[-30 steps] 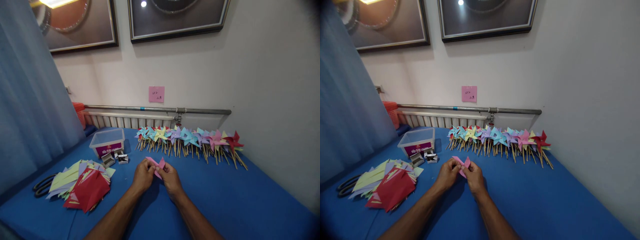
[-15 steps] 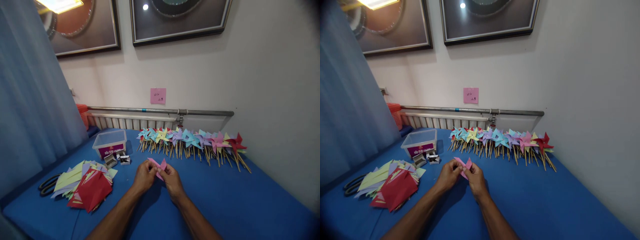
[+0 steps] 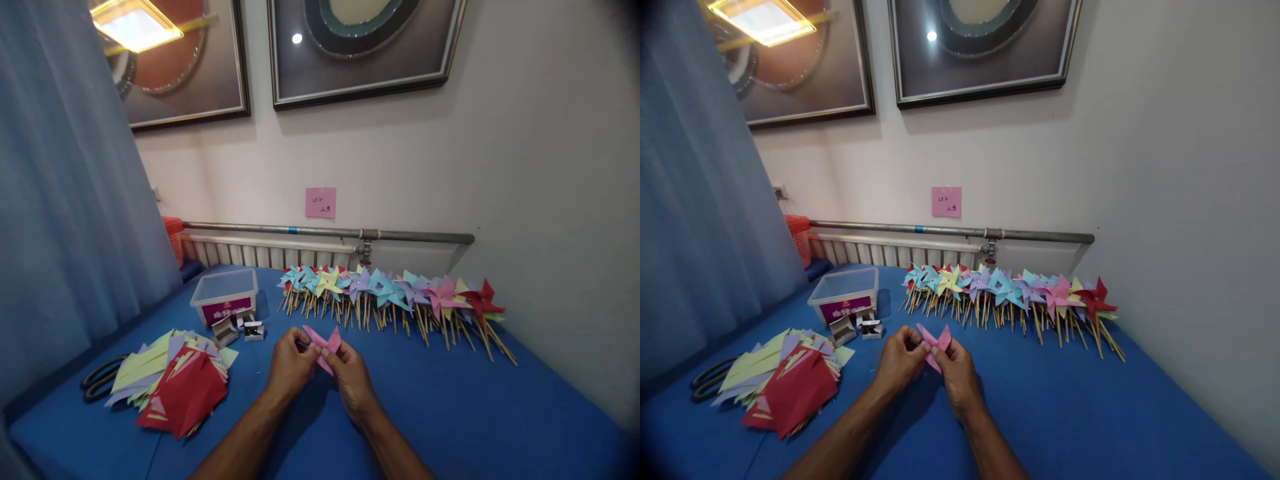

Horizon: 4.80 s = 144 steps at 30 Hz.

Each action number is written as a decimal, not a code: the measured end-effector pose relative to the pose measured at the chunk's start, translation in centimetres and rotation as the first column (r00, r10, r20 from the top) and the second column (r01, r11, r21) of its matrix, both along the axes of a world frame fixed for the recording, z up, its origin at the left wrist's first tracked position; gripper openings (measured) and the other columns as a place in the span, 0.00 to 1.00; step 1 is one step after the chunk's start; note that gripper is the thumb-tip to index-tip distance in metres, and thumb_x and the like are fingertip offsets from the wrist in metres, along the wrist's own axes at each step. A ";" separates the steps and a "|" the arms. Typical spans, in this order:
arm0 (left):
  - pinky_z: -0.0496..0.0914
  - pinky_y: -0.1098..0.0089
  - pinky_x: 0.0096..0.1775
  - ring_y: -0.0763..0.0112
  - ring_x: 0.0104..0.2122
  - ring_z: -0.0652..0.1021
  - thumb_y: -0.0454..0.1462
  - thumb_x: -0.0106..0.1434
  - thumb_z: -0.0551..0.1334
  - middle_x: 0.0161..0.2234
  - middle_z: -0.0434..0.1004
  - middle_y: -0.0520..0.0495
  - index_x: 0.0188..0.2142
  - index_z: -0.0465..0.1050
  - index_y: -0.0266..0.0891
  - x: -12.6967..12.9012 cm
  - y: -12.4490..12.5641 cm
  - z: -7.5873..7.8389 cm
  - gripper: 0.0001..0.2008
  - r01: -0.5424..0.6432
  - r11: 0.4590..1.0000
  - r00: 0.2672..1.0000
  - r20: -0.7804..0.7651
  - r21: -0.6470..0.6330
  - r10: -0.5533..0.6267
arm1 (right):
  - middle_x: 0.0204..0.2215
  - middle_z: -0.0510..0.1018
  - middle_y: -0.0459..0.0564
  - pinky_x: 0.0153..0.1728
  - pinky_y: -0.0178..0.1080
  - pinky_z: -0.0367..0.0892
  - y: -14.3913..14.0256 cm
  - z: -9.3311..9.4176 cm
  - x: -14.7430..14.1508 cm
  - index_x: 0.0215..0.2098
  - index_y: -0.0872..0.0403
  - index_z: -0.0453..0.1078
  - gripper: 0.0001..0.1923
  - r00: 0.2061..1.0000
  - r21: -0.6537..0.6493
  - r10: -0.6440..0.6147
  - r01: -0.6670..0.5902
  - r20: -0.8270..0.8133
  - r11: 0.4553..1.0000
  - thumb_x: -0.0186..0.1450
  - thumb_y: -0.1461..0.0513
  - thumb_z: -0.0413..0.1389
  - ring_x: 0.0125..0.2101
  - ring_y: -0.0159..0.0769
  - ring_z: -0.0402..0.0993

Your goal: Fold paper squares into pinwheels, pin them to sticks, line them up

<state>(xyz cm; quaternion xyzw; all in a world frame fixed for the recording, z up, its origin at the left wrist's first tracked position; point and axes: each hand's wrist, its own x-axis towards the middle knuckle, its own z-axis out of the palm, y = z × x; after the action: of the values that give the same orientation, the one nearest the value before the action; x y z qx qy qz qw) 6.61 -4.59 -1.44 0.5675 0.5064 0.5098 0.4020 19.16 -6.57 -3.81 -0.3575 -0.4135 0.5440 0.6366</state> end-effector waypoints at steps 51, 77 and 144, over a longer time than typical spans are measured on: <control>0.57 0.74 0.23 0.77 0.19 0.65 0.43 0.47 0.70 0.19 0.68 0.54 0.22 0.69 0.37 -1.3 1.6 -0.8 0.14 0.259 0.949 0.966 0.070 -0.179 -0.250 | 0.31 0.84 0.51 0.38 0.42 0.71 0.4 -1.7 0.3 0.40 0.55 0.79 0.24 0.997 -0.107 0.057 -0.052 0.049 0.993 0.54 0.47 0.69 0.34 0.43 0.79; 0.61 0.73 0.26 0.75 0.21 0.69 0.37 0.41 0.72 0.22 0.76 0.48 0.26 0.79 0.31 -1.1 0.9 -0.1 0.13 0.376 0.901 0.889 0.359 -0.215 -0.285 | 0.33 0.84 0.50 0.41 0.42 0.70 0.2 -0.8 0.5 0.36 0.55 0.78 0.22 0.989 -0.079 0.026 -0.014 0.148 0.997 0.52 0.49 0.71 0.35 0.42 0.78; 0.67 0.63 0.38 0.59 0.37 0.77 0.35 0.64 0.59 0.37 0.78 0.38 0.35 0.77 0.39 -8.3 -1.7 -2.6 0.07 0.221 0.953 0.393 -0.913 0.209 0.109 | 0.26 0.83 0.51 0.36 0.43 0.74 0.7 -3.1 0.7 0.32 0.56 0.79 0.27 0.995 -0.191 0.011 0.007 0.095 0.982 0.44 0.46 0.74 0.32 0.46 0.80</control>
<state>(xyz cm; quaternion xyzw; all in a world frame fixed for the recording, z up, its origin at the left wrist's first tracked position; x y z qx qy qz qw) -1.72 -6.26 -4.09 0.8238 0.5410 0.1687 -0.0160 19.81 -5.88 -6.90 -0.4422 -0.3898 0.5641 0.5782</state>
